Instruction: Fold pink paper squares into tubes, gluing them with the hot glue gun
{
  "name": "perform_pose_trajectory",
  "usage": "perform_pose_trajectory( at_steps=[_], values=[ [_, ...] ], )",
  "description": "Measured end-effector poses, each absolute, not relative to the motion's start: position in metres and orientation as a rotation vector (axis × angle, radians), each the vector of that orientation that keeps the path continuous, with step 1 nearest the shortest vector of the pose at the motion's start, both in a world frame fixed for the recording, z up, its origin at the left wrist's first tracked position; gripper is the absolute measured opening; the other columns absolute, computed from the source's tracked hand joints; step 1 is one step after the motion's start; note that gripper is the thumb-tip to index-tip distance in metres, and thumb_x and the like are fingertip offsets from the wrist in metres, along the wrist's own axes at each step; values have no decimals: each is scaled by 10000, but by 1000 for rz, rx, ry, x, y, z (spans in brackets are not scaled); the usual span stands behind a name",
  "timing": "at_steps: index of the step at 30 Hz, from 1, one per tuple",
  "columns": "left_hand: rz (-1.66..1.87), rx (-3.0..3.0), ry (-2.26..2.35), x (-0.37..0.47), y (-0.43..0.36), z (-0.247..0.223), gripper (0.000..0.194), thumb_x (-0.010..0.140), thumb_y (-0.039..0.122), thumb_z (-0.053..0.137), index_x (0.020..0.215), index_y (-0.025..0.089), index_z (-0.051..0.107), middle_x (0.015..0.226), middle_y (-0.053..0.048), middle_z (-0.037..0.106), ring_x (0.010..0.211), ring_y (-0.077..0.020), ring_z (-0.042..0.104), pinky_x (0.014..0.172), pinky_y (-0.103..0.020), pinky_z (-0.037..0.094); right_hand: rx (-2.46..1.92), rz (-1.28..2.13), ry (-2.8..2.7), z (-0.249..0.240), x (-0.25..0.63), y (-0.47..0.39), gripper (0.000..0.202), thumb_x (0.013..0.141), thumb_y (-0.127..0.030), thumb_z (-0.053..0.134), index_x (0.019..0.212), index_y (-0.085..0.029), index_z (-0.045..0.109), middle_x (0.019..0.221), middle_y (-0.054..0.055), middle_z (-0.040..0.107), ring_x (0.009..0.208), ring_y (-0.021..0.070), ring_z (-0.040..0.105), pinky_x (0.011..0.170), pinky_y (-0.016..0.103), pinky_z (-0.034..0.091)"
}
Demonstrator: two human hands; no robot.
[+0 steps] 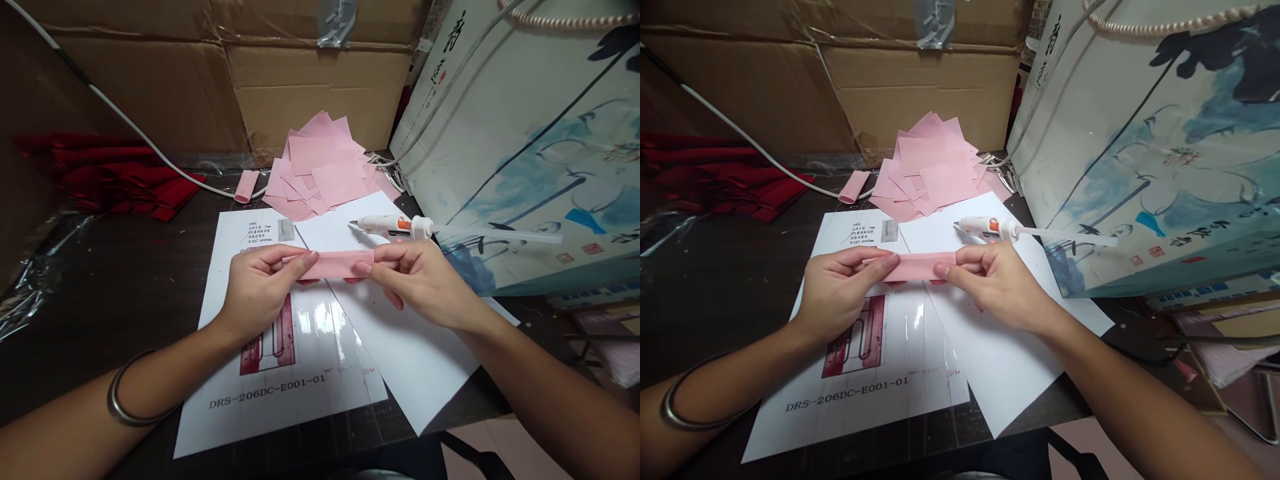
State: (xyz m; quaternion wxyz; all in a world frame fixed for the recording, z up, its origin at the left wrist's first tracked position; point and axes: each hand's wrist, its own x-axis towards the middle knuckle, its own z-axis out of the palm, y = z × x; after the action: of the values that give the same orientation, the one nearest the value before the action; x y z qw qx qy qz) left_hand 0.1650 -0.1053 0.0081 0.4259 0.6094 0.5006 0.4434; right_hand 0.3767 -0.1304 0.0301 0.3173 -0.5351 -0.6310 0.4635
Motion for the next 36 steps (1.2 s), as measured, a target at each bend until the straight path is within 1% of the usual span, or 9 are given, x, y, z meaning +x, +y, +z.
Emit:
perform_pose_trajectory(
  at_steps=[3,6,11,17,22,25,29,33,36],
  values=[
    [1107,1548,1274,166,-106,9,91,756,283,722,731,200,748,714,-20,735,671,-167,686,609,-241,570,-1355,1123,-1696,28,377,-130,455,923,-441,555,548,-183,544,425,-56,398,424,77,328,442,263,238],
    [1101,1558,1268,166,-107,10,82,749,276,724,713,205,745,695,-14,729,674,-163,682,608,-233,562,-1325,1098,-1706,25,378,-129,518,936,-409,540,484,-187,419,429,-50,384,439,81,327,452,270,248],
    [1082,1559,1257,165,-107,9,93,753,290,720,721,210,754,700,-22,730,662,-167,679,606,-245,561,-1299,1124,-1687,23,376,-130,349,920,-415,568,657,-190,613,451,-62,424,430,86,362,460,272,274],
    [1047,1537,1213,163,-103,3,149,772,331,713,782,189,756,723,-28,730,654,-156,674,622,-241,550,-1356,1169,-1627,25,373,-132,441,925,-418,550,550,-188,516,430,-54,418,426,84,360,460,275,270],
    [805,1608,1115,154,-98,10,245,848,387,639,804,170,742,479,14,588,442,-108,518,461,-219,422,-1389,1132,-1524,23,374,-132,285,882,-408,617,721,-181,675,425,-77,393,400,73,302,432,268,227],
    [704,1602,1032,145,-94,18,242,849,389,633,848,170,737,525,3,612,488,-118,541,476,-219,417,-1364,1149,-1430,21,371,-132,257,847,-420,664,859,-168,711,528,-46,541,402,63,298,426,268,225],
    [1069,1427,1186,132,-71,23,197,832,311,647,701,170,684,493,14,569,470,-101,518,497,-203,446,-1364,1171,-1332,18,368,-133,382,857,-474,635,1079,-165,674,705,17,666,426,69,356,436,265,266],
    [1416,919,1321,113,-30,19,238,870,153,535,634,162,558,491,30,506,420,-75,474,447,-181,426,-1308,1232,-1343,14,365,-134,335,891,-452,589,1043,-165,671,677,12,637,507,96,456,453,257,280],
    [1387,814,1360,103,-4,16,213,879,99,441,697,156,535,599,-16,608,444,-90,525,482,-217,477,-1288,1267,-1368,12,362,-136,287,902,-410,578,1021,-164,666,677,12,634,566,110,517,460,256,277]
  ],
)
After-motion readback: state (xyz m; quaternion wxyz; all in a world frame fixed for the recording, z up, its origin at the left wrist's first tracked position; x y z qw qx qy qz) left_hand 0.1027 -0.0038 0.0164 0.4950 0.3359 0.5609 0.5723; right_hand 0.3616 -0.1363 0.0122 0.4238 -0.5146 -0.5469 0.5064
